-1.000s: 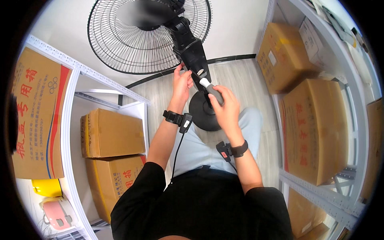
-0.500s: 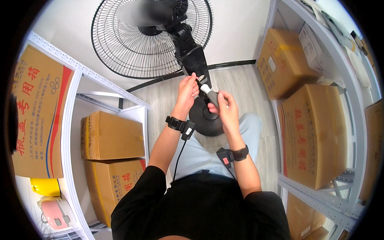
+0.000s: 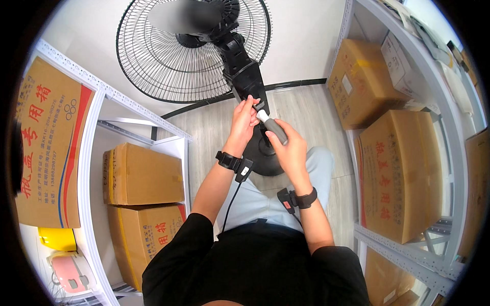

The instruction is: The person sits on the floor and uses a screwdriver to tighten screws on the stand of a black pedestal fan. They repeatedly adjust the fan's position and continue screwing into the stand throughout the clip.

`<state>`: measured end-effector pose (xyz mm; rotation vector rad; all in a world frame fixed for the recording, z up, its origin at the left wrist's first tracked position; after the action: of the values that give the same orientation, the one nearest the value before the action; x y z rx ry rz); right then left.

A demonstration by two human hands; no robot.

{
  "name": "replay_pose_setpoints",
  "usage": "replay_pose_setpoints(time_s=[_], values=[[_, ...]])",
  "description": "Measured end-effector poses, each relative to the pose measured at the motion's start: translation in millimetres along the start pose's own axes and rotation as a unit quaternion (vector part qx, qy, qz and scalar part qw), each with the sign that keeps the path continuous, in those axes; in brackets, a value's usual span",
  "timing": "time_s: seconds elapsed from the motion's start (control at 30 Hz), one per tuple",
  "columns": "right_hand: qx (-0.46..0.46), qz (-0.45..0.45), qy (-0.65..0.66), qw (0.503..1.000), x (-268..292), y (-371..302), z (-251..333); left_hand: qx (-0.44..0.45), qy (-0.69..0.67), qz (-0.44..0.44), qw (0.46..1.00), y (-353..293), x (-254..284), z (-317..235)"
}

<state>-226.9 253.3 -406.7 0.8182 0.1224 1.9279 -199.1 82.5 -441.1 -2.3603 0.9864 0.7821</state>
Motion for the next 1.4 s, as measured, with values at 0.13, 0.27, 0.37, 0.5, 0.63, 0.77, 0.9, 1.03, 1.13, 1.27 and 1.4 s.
replay_pose_setpoints(time_s=[0.13,0.27,0.37,0.5,0.63,0.77,0.9,1.03,1.13,1.27,1.4], values=[[-0.291,0.193,0.240,0.906,3.3,1.4,-17.4,-0.003,-0.012,0.010,1.000,4.5,1.3,4.6],[-0.208,0.165,0.087,0.960,-0.8,-2.8,-14.4,-0.002,-0.017,-0.001,1.000,2.9,-0.5,4.4],[0.006,-0.007,-0.076,0.997,4.7,-3.8,2.1,0.008,-0.017,0.001,1.000,-0.3,-5.3,1.9],[-0.090,-0.016,0.050,0.995,-1.3,-6.4,-5.5,0.013,-0.013,0.006,1.000,-0.7,-8.7,2.2],[-0.335,0.212,0.178,0.901,3.8,-0.6,-18.8,0.008,-0.016,-0.002,1.000,1.0,-3.6,4.7],[-0.058,0.009,-0.047,0.997,7.3,-7.0,5.5,0.010,-0.007,0.005,1.000,1.8,-4.8,4.1],[0.135,-0.113,-0.126,0.976,3.4,-6.9,5.7,0.019,-0.003,0.001,1.000,1.3,-4.9,2.2],[-0.218,0.081,0.076,0.970,-0.9,-9.2,-2.0,0.019,-0.017,0.015,1.000,3.7,-0.6,4.8],[-0.223,0.126,0.027,0.966,1.1,-3.4,-9.4,0.018,-0.022,0.012,1.000,3.6,-0.4,4.4],[0.135,-0.097,-0.132,0.977,1.1,-4.1,-6.4,0.023,-0.010,0.009,1.000,2.2,-4.4,3.2],[-0.184,0.061,0.056,0.979,3.2,-4.2,-1.7,0.024,-0.008,0.011,1.000,3.8,-0.7,2.9]])
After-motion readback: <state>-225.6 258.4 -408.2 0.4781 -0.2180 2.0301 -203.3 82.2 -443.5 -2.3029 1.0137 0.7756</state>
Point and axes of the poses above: each hand's wrist, its own y-axis towards the middle knuckle, its own x-axis out of the back of the hand, z = x × y, the point moved 2 cm from there along y, towards the middle knuckle, and after that the axes turned 9 degrees about -y, right-handed, at the moved point
